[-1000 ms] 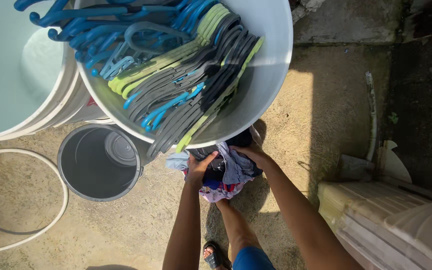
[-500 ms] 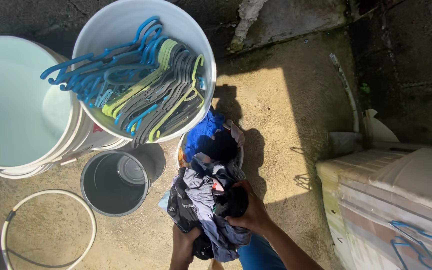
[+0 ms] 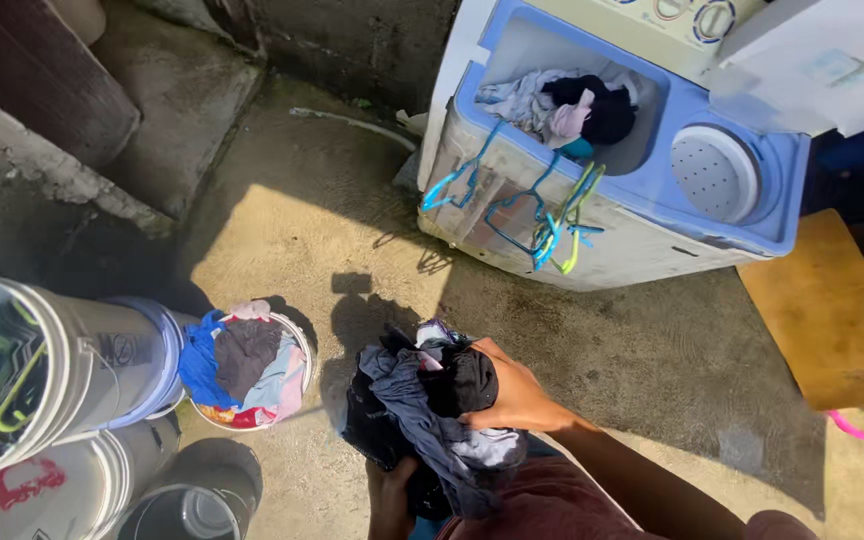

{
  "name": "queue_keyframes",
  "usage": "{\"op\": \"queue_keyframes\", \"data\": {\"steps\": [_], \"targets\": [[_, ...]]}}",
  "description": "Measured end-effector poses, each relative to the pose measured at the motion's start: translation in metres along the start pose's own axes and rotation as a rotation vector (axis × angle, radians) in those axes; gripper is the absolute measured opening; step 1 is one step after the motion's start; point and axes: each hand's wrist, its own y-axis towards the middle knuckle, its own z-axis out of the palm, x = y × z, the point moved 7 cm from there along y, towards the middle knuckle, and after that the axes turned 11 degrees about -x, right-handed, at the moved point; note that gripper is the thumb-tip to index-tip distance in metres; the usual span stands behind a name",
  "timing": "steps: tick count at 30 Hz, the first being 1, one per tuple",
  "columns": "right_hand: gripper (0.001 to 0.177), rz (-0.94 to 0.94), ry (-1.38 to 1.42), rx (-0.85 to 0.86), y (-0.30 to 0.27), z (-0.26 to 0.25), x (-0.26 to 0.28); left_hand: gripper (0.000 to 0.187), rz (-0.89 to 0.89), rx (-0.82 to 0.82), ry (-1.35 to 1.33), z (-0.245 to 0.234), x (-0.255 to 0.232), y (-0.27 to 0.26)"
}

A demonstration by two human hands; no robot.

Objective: The person operates a twin-tub washing machine by opening the lid, transferring wet clothes from the spin tub to the wash tub, and then hanging several shirts on hangers.

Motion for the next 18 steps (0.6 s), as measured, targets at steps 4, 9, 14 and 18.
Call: {"op": "queue_keyframes", "data": {"steps": [4,9,14,18], "targets": [[0.090,0.090,-0.013,-0.283,-0.069,-0.139,-0.035,0.062,-0.140,0.127,0.160,0.139,0.022,-0.043],[0.100,0.102,0.018,-0.622,-0.126,-0.314,-0.077,0.049,0.004,0.549,0.343,0.331,0.035,-0.075],[0.085,-0.266,0.499,-0.635,-0.117,-0.484,-0.096,0.070,0.168,0.937,0.175,0.536,0.001,-0.132],[0.079,-0.204,0.562,-0.689,-0.078,-0.591,-0.163,0.074,0.280,0.893,0.274,0.677,-0.014,-0.134]]}}
